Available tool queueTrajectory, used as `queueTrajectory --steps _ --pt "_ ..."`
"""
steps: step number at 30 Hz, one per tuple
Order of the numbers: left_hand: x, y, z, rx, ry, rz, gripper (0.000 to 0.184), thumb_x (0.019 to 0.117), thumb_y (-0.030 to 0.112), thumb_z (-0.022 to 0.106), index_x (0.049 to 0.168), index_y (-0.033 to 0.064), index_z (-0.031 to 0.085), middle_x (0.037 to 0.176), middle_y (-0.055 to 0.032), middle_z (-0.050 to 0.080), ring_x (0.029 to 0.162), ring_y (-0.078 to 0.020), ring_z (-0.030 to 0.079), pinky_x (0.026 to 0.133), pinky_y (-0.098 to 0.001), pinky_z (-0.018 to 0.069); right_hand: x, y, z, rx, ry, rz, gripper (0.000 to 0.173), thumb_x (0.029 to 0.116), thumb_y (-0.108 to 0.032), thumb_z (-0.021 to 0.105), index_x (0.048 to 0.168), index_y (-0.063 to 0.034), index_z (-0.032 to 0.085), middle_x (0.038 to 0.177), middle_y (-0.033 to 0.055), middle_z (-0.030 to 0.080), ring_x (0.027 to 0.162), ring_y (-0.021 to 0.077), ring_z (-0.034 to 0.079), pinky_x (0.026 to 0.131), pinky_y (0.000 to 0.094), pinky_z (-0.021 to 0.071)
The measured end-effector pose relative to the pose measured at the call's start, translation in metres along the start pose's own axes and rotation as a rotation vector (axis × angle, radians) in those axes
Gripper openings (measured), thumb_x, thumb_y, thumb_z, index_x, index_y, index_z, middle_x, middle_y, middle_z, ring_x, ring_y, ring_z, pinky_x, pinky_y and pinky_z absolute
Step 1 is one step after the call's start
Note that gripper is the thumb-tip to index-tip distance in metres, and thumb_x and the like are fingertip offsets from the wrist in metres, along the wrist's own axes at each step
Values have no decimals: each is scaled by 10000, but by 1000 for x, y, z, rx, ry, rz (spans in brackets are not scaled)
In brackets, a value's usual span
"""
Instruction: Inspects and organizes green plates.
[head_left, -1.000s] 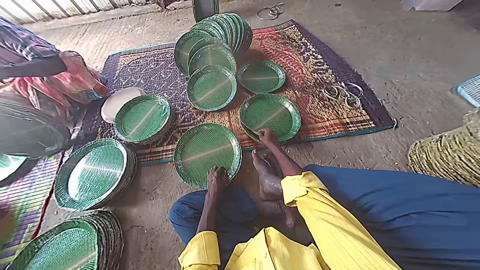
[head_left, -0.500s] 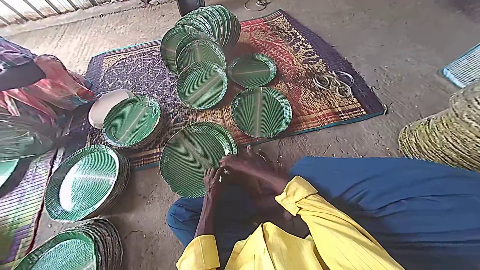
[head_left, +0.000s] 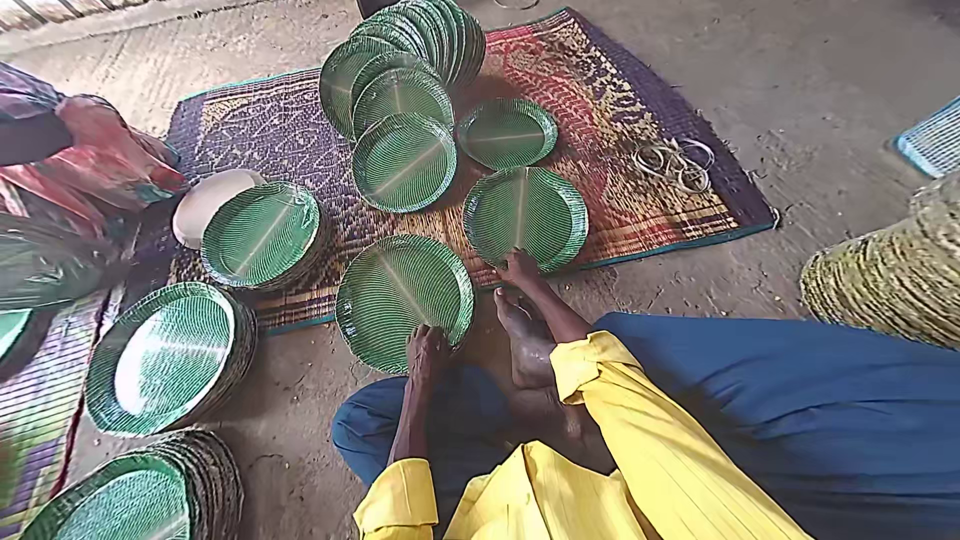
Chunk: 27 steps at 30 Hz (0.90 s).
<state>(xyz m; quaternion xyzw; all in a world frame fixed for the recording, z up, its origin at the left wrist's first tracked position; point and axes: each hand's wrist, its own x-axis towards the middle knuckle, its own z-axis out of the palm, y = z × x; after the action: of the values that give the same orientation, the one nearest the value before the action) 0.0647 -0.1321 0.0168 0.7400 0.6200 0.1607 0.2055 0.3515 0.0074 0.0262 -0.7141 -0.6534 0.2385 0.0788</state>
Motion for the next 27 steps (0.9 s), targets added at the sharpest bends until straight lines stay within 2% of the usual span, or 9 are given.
queueTrajectory --steps 4,8,13,17,21,23,24,26,27 --pt "0 -4 5 14 4 -7 298 990 222 562 1089 22 758 1080 -201 723 1075 -388 678 956 -562 514 5 5 3 63 3 -27 316 948 -272 725 1154 -33 738 1202 234 679 1182 422 622 970 621 495" --pt "0 -3 3 -10 -12 -17 303 992 225 556 1095 22 756 1093 -200 722 1094 -388 670 973 -568 503 3 7 -4 193 -26 8 306 973 -276 712 1162 -37 746 1195 234 690 1150 406 648 989 614 490" --pt "0 -3 3 -29 8 -10 286 980 209 572 1080 16 759 1081 -210 723 1083 -393 676 963 -580 506 3 6 -9 241 -51 52 325 1050 -289 600 1175 -25 742 1196 254 700 1155 429 655 999 638 480" --pt "0 -3 2 -33 -9 -24 291 982 211 573 1100 18 756 1088 -210 720 1087 -398 672 970 -580 501 -2 -1 -12 215 -65 112 333 1078 -266 529 1176 -14 723 1163 254 695 1085 413 671 954 601 503" --pt "0 -3 2 -64 23 -18 284 972 197 579 1080 5 759 1070 -224 721 1057 -411 682 950 -590 505 -3 -10 -22 275 62 154 341 1093 -228 496 1221 24 687 1204 280 677 1129 440 654 978 617 486" --pt "1 -3 2 -80 25 -20 289 976 195 576 1087 1 758 1069 -229 719 1060 -409 680 965 -585 501 -2 -24 -34 309 213 36 344 1091 -197 481 1244 39 679 1294 268 649 1230 426 617 1055 600 458" --pt "0 -4 3 -86 39 -5 288 982 190 572 1088 -7 754 1065 -231 719 1057 -410 681 962 -587 502 -7 -35 -41 316 299 -87 331 1086 -168 484 1215 55 691 1278 273 657 1232 424 620 1068 584 459" --pt "-4 -4 7 -104 188 107 253 957 133 588 1045 -30 759 1008 -233 730 985 -411 708 903 -585 539 -19 -62 -45 345 485 -442 244 1029 -79 552 1065 86 728 1116 278 698 1093 427 675 980 570 520" --pt "-5 -3 10 -93 317 194 236 931 109 592 1005 -30 767 959 -218 738 920 -392 723 847 -563 563 -28 -78 -46 354 486 -596 204 1004 -45 576 1027 82 734 1069 261 704 1045 410 687 945 553 542"
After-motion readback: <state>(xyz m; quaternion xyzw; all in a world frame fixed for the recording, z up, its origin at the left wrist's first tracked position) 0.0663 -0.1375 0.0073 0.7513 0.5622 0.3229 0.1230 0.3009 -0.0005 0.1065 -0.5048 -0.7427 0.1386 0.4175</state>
